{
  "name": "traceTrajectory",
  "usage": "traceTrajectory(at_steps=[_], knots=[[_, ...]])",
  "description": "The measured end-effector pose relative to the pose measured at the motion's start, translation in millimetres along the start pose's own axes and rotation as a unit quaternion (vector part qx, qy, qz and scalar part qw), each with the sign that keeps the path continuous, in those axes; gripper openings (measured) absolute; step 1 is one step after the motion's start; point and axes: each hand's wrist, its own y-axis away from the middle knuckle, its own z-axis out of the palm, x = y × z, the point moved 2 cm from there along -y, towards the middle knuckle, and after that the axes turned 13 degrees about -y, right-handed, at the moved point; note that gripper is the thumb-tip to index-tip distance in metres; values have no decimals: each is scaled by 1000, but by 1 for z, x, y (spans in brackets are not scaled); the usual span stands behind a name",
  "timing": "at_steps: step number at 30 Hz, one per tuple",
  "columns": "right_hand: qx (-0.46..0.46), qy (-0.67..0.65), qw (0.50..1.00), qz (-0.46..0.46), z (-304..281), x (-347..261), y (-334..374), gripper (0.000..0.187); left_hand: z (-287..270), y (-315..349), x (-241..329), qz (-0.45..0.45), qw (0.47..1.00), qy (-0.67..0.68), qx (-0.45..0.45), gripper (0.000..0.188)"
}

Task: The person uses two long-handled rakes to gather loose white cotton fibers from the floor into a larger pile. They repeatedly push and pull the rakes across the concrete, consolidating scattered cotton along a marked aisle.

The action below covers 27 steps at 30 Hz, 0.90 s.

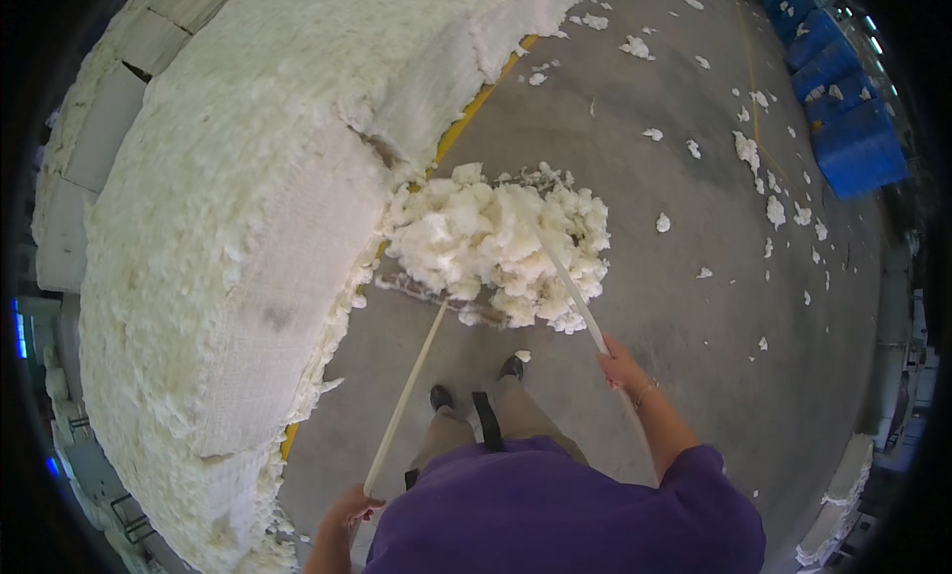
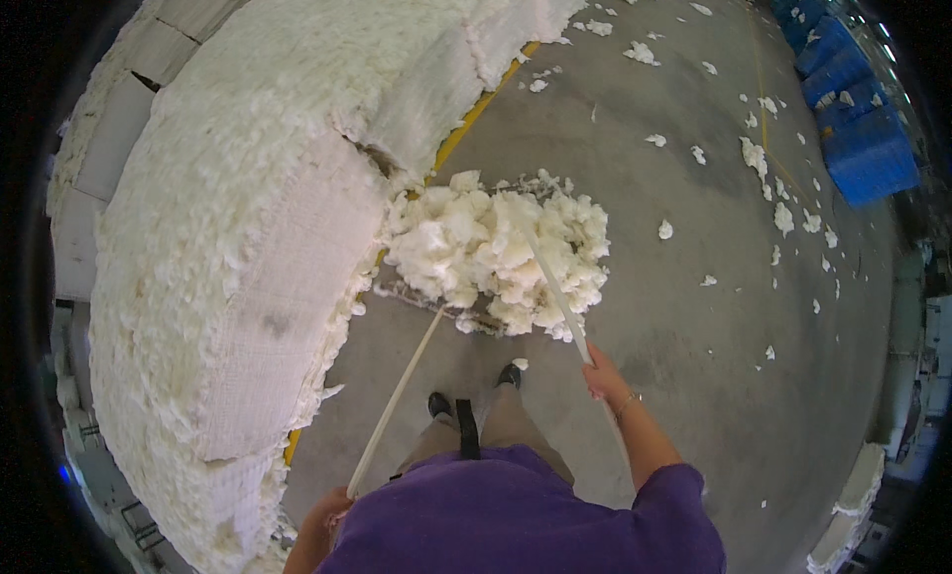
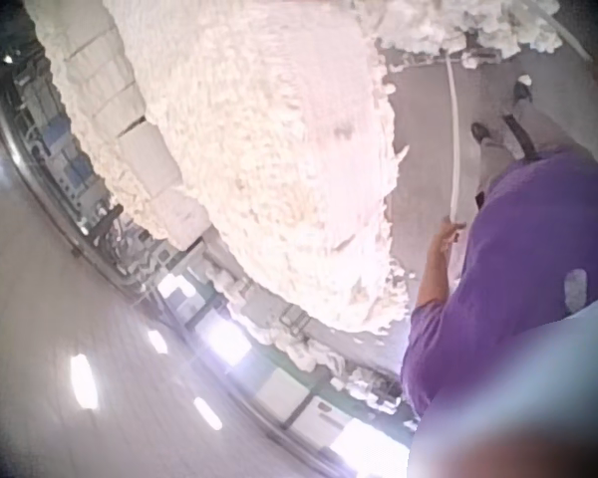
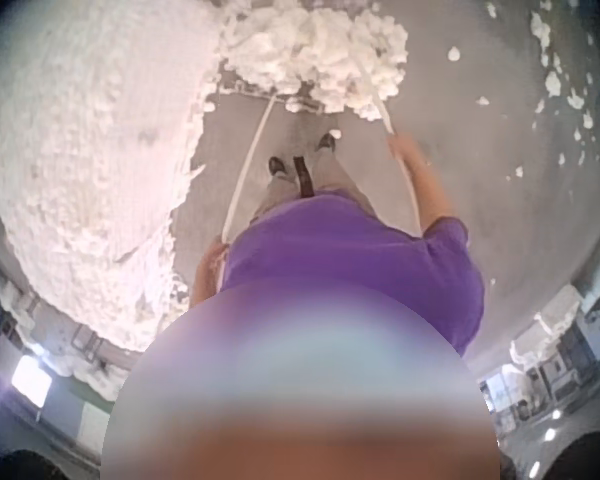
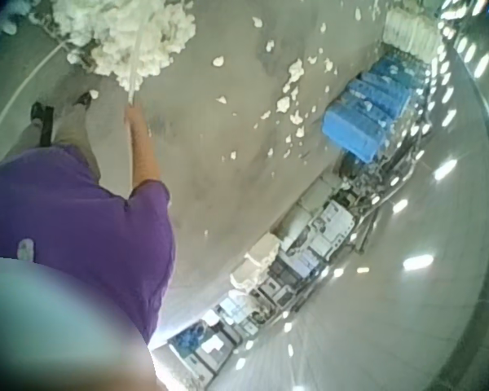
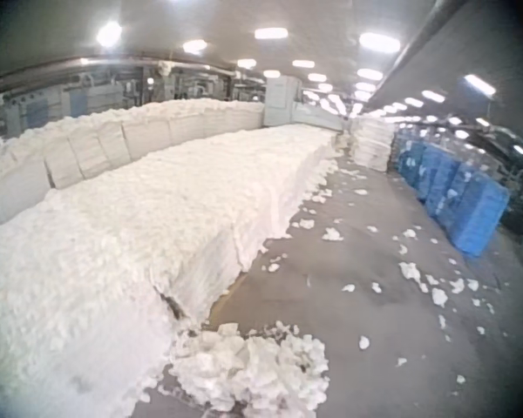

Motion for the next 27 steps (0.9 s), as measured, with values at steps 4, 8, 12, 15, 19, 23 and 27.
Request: traceTrajectory(at_steps=[4,8,12,15,19,23,27], knots=[[-18,-138,990,38,26,25,46,61,-23,-11,21,22,998,-51,-22,23],[-20,-128,990,46,65,46,54,63,-30,-45,52,120,993,-11,-10,22],[-10,-51,998,45,108,85,48,63,-20,-88,99,167,986,-24,-2,21],[-32,-50,998,31,120,112,36,64,-24,-114,154,159,977,-135,45,22],[-7,12,999,-33,115,125,38,63,-7,-107,200,223,969,-85,70,23],[-3,-15,999,-38,100,103,65,61,6,-65,214,209,966,-91,124,23],[-21,-114,992,-40,83,63,93,61,12,-21,234,238,951,-78,181,26]])
